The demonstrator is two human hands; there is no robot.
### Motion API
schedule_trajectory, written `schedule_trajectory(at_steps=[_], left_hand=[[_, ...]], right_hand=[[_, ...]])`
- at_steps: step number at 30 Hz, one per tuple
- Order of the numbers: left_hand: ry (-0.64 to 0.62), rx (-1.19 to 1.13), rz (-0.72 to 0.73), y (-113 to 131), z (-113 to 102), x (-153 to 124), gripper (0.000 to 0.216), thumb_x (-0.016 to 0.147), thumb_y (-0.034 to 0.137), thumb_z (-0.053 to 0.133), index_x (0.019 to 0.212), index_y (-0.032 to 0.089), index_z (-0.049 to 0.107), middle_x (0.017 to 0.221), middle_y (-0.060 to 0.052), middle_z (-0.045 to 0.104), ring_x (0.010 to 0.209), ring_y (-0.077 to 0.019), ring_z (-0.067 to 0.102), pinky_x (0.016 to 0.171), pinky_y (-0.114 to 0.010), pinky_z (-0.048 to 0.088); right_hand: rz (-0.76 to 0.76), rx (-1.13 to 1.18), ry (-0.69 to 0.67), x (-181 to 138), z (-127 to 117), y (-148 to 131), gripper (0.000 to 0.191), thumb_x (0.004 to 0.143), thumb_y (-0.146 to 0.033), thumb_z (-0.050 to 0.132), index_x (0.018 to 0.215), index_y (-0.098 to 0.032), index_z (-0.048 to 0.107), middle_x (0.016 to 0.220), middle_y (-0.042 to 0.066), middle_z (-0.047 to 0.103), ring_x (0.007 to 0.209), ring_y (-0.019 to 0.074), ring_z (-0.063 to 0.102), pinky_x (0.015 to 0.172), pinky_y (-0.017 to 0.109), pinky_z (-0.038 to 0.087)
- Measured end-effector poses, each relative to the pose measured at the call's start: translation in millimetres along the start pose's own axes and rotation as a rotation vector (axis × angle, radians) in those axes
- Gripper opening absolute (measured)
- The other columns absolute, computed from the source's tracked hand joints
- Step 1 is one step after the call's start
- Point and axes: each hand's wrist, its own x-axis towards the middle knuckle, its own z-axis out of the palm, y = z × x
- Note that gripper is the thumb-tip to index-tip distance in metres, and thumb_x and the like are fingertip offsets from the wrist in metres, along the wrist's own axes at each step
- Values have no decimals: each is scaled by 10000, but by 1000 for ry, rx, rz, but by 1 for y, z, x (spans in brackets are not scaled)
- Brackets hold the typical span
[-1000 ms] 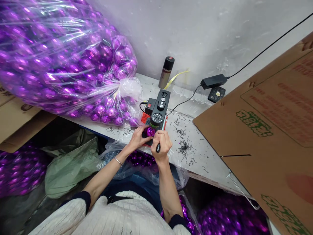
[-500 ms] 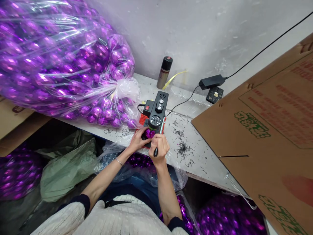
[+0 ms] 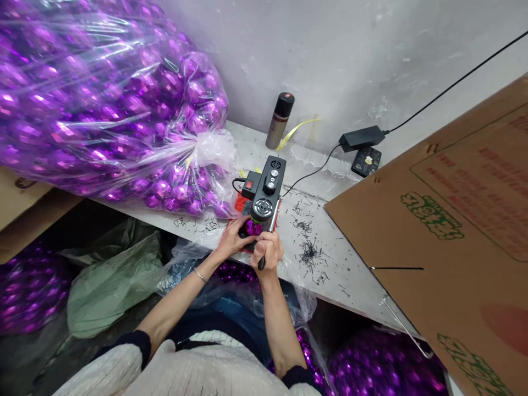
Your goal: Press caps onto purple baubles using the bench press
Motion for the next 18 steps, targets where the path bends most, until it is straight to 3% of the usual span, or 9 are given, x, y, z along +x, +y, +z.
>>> schedule_trajectory(at_steps=[10,15,18], left_hand=[[-2,3,-7,3,-2,2,575,780,363,789,1296,197,595,1248,-116,684,1172,-272,633,1023,-415,462],[-2,-17,-17,2,-1,3,557,784,351,787,1285,196,598,1245,-114,686,1168,-272,636,1024,-420,465],[0,-30,-2,0,-1,6,586,779,375,796,1295,188,591,1249,-126,683,1176,-278,634,1023,-432,473]], right_hand=[[-24,19,15,-3,3,5,236,973,-184,375,748,-223,432,729,-6,505,645,119,490,614,279,414],[-149,-8,3,-2,5,6,247,962,-174,387,726,-225,435,720,-2,514,638,121,486,590,266,420],[-38,2,39,16,0,-4,273,950,-132,388,696,-221,433,691,-10,510,618,115,492,587,267,405]])
